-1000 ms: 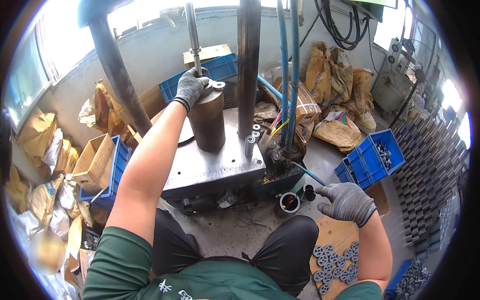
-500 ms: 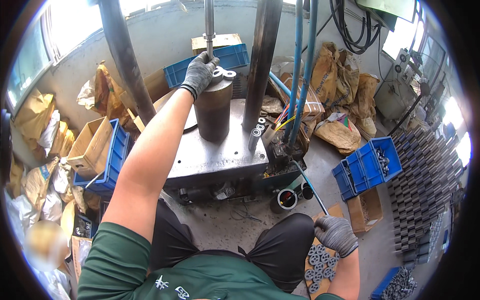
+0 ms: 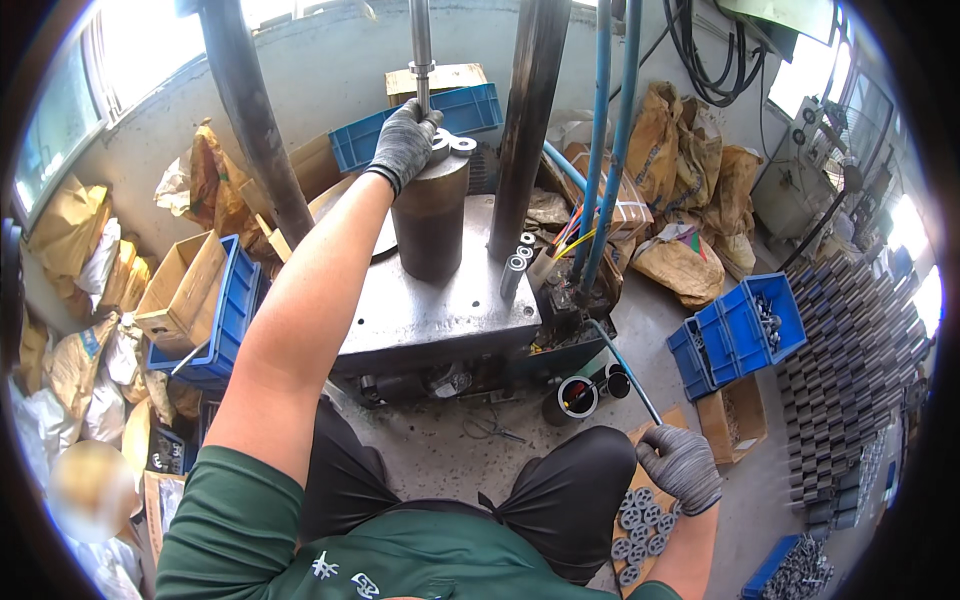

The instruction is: The recorder inserts metal rods into a press machine, operates the machine via a lever, and organizes processed metal parts into boxes.

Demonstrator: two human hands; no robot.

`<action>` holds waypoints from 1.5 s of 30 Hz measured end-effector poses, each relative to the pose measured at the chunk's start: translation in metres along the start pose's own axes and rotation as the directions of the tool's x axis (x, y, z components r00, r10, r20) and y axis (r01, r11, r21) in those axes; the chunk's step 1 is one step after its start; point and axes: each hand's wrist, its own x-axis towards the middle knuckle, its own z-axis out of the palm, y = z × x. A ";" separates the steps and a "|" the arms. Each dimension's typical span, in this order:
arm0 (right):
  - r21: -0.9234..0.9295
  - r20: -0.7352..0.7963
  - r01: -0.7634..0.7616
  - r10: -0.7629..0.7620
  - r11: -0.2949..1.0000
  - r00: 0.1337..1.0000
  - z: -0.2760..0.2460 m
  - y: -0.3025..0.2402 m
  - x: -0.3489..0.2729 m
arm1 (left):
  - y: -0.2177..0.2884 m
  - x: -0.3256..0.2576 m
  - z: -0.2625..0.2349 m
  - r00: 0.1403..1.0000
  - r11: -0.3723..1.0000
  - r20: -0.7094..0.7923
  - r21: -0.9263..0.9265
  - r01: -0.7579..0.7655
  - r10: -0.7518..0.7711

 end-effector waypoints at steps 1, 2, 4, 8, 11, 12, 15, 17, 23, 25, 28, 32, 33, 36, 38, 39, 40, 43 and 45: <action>0.002 -0.002 -0.004 0.004 1.000 1.000 -0.001 0.000 0.000 | 0.001 0.000 0.000 1.000 1.000 0.008 0.003 0.008 -0.008; 0.004 -0.004 -0.006 0.006 1.000 1.000 -0.001 -0.001 0.001 | 0.001 0.000 0.001 1.000 1.000 0.008 0.003 0.009 -0.009; -0.018 -0.004 0.005 -0.005 1.000 1.000 -0.001 0.001 0.001 | 0.001 0.001 0.001 1.000 1.000 0.014 -0.005 0.018 -0.018; -0.025 -0.004 0.010 -0.010 1.000 1.000 0.000 0.002 0.001 | 0.001 0.001 -0.002 1.000 1.000 0.016 -0.006 -0.002 0.002; -0.019 0.000 0.013 -0.013 1.000 1.000 0.000 0.005 0.000 | 0.004 -0.002 -0.003 0.999 1.000 0.044 -0.017 0.017 -0.016; -0.018 0.001 0.013 -0.013 1.000 1.000 0.000 0.005 0.000 | 0.003 -0.001 -0.002 0.999 1.000 0.036 -0.019 0.017 -0.017; -0.014 0.004 0.036 -0.036 0.999 0.999 -0.001 0.005 0.001 | 0.003 0.000 -0.003 0.999 1.000 0.029 -0.018 0.023 -0.022; 0.011 0.012 0.045 -0.046 0.999 0.999 -0.002 0.003 0.001 | 0.003 0.000 -0.002 0.999 0.999 0.032 -0.018 0.027 -0.027; -0.010 0.039 0.085 -0.085 0.996 0.996 -0.002 0.007 0.002 | 0.002 0.000 -0.002 1.000 1.000 0.025 -0.017 -0.003 0.003; -0.009 0.040 0.091 -0.091 0.996 0.995 -0.002 0.009 0.002 | 0.000 0.001 -0.003 1.000 1.000 0.018 -0.016 -0.008 0.008; 0.004 0.046 0.097 -0.097 0.995 0.994 -0.006 0.013 0.004 | 0.004 -0.003 -0.004 1.000 1.000 0.015 -0.015 -0.007 0.007; 0.004 0.073 0.049 -0.050 0.999 0.996 -0.025 -0.002 0.013 | 0.010 -0.009 -0.006 1.000 1.000 0.011 0.004 0.006 -0.006; 0.006 0.079 0.043 -0.043 0.999 0.996 -0.031 -0.004 0.017 | 0.010 -0.010 -0.007 1.000 1.000 0.014 0.003 0.007 -0.007; 0.092 -0.032 0.106 -0.103 0.990 0.994 -0.031 0.000 0.022 | 0.011 -0.008 -0.007 1.000 1.000 0.018 -0.008 0.011 -0.011; 0.088 -0.030 0.120 -0.118 0.989 0.993 -0.030 0.002 0.021 | 0.010 -0.007 -0.007 1.000 1.000 0.001 -0.022 -0.007 0.007; 0.092 0.048 0.097 -0.102 0.991 0.994 -0.029 0.003 0.019 | 0.009 -0.007 -0.007 1.000 1.000 0.005 -0.014 0.002 -0.002; 0.095 0.125 0.073 -0.085 0.993 0.989 -0.028 0.004 0.018 | 0.008 -0.007 -0.007 1.000 1.000 0.007 -0.015 0.003 -0.002; 0.096 0.242 0.072 -0.093 0.993 0.966 -0.026 0.011 0.017 | 0.007 -0.006 -0.006 1.000 1.000 0.013 -0.008 0.003 -0.003; 0.106 0.131 0.107 -0.121 0.989 0.984 -0.030 0.010 0.022 | 0.005 -0.005 -0.005 1.000 1.000 0.013 0.018 -0.005 0.004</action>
